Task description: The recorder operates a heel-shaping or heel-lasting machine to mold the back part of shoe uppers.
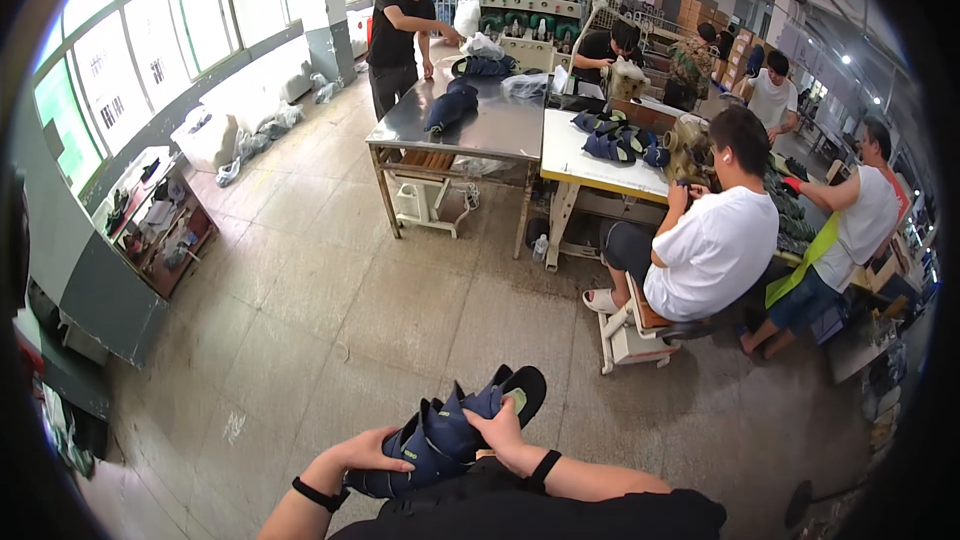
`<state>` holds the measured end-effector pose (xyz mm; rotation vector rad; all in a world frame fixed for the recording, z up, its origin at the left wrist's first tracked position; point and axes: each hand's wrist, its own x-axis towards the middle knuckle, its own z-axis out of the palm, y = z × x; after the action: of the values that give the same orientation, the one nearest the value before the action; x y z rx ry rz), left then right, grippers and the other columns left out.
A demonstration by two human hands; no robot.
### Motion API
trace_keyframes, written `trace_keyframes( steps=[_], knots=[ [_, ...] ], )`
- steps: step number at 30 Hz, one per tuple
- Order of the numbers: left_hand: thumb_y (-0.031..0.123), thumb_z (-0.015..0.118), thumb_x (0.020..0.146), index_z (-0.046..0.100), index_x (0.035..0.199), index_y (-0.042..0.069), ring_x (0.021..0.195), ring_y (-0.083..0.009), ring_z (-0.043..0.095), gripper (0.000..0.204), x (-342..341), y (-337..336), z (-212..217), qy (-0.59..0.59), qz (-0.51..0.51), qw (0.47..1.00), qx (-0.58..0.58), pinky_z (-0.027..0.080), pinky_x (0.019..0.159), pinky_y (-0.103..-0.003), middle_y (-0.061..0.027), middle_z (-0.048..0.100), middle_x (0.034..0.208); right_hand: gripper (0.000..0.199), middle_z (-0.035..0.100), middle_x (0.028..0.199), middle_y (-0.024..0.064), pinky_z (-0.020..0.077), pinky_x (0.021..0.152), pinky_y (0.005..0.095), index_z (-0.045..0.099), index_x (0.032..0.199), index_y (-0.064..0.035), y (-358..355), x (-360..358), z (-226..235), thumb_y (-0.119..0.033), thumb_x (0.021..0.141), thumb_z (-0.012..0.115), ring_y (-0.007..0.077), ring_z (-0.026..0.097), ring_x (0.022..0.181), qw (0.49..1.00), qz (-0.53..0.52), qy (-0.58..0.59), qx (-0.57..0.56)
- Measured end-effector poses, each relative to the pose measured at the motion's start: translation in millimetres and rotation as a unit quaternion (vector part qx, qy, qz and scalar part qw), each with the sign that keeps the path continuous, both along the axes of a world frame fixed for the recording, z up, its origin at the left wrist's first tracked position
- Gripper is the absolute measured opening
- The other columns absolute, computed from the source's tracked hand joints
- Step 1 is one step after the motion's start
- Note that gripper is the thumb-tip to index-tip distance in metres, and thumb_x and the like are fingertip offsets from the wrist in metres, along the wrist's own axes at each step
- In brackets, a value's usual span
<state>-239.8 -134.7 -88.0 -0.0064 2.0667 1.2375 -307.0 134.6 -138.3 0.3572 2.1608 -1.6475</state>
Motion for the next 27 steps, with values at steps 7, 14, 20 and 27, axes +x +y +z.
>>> trace_keyframes(
  steps=[7, 14, 20, 27],
  knots=[
    [0.06, 0.083, 0.062, 0.05, 0.131, -0.007, 0.111, -0.0318, 0.061, 0.102, -198, 24, 17, 0.046, -0.144, 0.988, -0.036, 0.047, 0.096, -0.037, -0.0242, 0.062, 0.119, 0.076, 0.056, 0.122, 0.0177, 0.0475, 0.096, 0.033, 0.033, 0.135, 0.0069, 36, -135, 3, -0.019, 0.081, 0.079, 0.0235, 0.058, 0.111, 0.986, -0.126, 0.044, -0.102],
    [0.06, 0.082, 0.064, 0.048, 0.131, -0.006, 0.114, -0.0319, 0.06, 0.1, -329, -6, -6, -0.045, -0.135, 0.99, -0.009, 0.046, 0.098, -0.037, -0.0244, 0.061, 0.12, 0.075, 0.056, 0.122, 0.0159, 0.0467, 0.095, 0.0332, 0.035, 0.135, 0.0065, 4, -251, -26, -0.019, 0.08, 0.08, 0.0222, 0.056, 0.113, 0.984, -0.167, -0.004, -0.061],
    [0.055, 0.083, 0.067, 0.048, 0.132, -0.007, 0.115, -0.0321, 0.059, 0.096, -485, -64, -17, 0.035, -0.142, 0.989, 0.021, 0.045, 0.099, -0.036, -0.0231, 0.061, 0.12, 0.059, 0.06, 0.115, 0.0151, 0.0496, 0.09, 0.0321, 0.043, 0.125, 0.0055, -55, -405, -36, -0.016, 0.082, 0.078, 0.0211, 0.061, 0.103, 0.979, -0.175, 0.068, -0.085],
    [0.051, 0.087, 0.061, 0.049, 0.13, -0.006, 0.113, -0.0326, 0.062, 0.097, -678, -133, 16, 0.113, -0.132, 0.984, 0.028, 0.047, 0.099, -0.038, -0.0242, 0.063, 0.119, 0.059, 0.066, 0.106, 0.0188, 0.0509, 0.085, 0.0346, 0.05, 0.118, 0.0035, -122, -602, 25, -0.024, 0.077, 0.082, 0.0256, 0.066, 0.097, 0.957, -0.168, 0.235, -0.039]
  ],
)
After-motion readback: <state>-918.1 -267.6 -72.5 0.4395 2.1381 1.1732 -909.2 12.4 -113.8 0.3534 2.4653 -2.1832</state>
